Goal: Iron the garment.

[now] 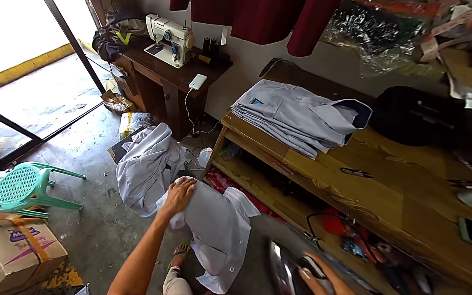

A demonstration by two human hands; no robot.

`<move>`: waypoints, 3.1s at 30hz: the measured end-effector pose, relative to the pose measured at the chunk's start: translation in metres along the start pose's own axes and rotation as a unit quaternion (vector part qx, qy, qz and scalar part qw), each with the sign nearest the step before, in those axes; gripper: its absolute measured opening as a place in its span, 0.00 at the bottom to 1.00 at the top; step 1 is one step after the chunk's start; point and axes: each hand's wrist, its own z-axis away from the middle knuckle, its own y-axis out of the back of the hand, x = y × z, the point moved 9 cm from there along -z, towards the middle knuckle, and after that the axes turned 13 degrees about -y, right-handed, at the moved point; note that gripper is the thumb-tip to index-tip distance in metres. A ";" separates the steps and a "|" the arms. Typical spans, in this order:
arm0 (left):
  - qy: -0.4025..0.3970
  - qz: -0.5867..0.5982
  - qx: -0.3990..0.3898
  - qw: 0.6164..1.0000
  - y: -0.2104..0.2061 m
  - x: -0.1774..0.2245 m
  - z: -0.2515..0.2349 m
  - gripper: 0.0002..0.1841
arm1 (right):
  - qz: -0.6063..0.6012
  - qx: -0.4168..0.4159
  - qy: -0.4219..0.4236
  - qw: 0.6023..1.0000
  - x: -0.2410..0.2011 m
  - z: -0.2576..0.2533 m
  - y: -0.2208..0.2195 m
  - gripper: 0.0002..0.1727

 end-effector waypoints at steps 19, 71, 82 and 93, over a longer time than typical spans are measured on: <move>0.068 0.401 -0.114 0.907 0.015 -0.063 -0.044 0.39 | 0.209 -0.051 0.109 0.971 -0.306 -0.132 -0.117 0.31; -0.062 -0.039 -0.103 0.992 -0.003 0.016 -0.064 0.29 | 0.054 -0.068 0.027 0.996 -0.170 -0.092 -0.073 0.38; 0.025 0.040 -0.091 0.995 -0.001 -0.073 -0.031 0.33 | 0.160 -0.111 0.158 0.968 -0.213 -0.100 -0.091 0.30; 0.276 0.051 0.045 0.959 0.001 -0.196 0.129 0.29 | 0.142 -0.119 0.132 0.974 -0.198 -0.121 -0.080 0.29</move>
